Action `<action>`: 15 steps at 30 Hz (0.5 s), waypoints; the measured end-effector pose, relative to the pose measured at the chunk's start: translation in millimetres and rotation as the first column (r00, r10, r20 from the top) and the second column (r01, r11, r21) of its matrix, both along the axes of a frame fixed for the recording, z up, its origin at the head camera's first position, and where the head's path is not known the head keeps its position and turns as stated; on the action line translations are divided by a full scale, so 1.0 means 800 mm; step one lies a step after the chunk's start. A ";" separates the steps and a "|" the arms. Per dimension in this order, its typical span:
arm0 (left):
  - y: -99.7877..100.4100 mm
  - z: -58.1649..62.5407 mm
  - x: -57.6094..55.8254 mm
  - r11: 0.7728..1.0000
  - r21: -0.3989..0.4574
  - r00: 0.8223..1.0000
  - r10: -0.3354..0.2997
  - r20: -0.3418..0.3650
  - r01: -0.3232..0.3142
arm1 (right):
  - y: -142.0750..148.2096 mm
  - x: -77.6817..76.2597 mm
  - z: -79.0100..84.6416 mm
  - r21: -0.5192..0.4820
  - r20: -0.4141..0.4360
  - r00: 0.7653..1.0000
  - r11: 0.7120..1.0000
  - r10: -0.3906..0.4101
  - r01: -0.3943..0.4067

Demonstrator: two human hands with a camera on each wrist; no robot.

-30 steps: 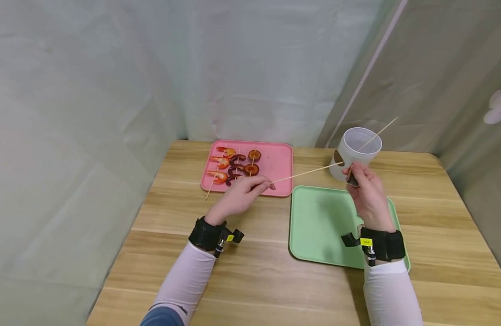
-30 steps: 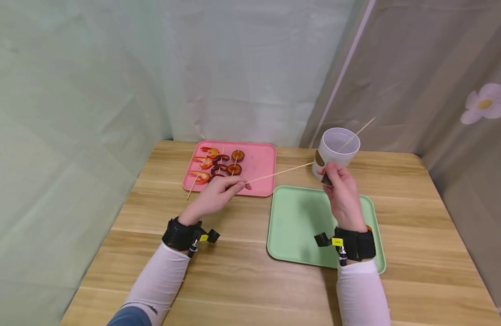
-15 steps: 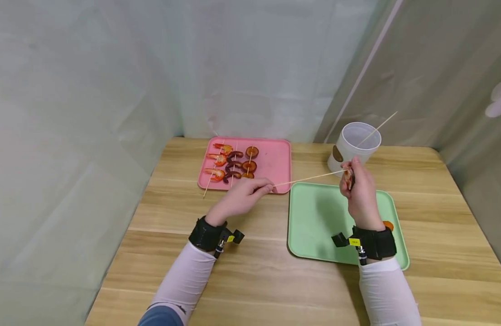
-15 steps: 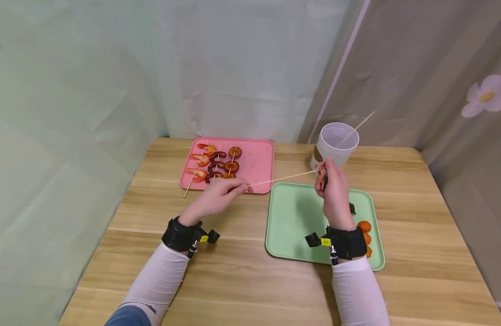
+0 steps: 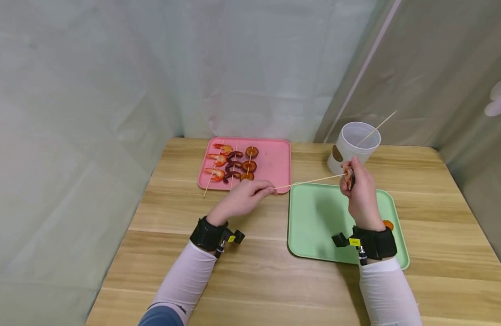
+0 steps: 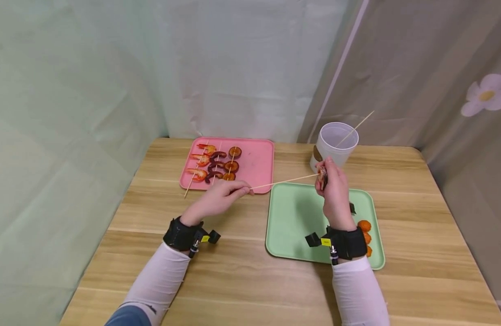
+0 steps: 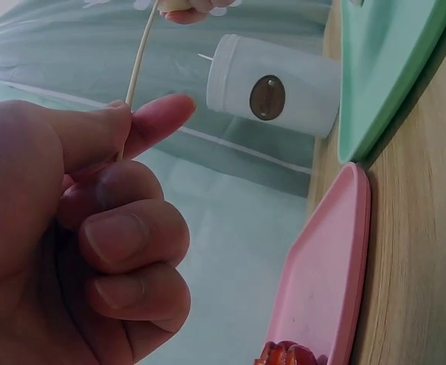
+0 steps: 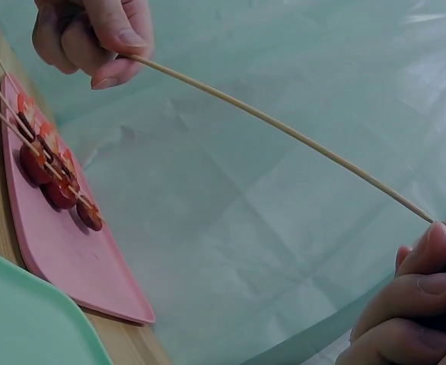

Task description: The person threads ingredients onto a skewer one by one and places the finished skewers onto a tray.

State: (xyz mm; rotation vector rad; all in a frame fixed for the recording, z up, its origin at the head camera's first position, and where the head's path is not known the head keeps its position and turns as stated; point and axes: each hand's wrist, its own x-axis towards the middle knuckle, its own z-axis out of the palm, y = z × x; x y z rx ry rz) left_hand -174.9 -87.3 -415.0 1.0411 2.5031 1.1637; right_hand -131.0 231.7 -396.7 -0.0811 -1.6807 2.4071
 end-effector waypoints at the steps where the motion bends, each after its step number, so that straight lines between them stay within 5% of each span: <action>1: 0.000 0.000 0.000 1.000 0.000 1.000 -0.003 0.002 0.003 | 0.000 0.000 0.000 0.004 0.001 1.000 1.000 -0.003 0.003; 15: -0.001 0.000 -0.001 1.000 -0.004 1.000 -0.014 0.013 0.014 | -0.001 0.000 0.002 0.003 0.017 0.999 1.000 -0.028 0.028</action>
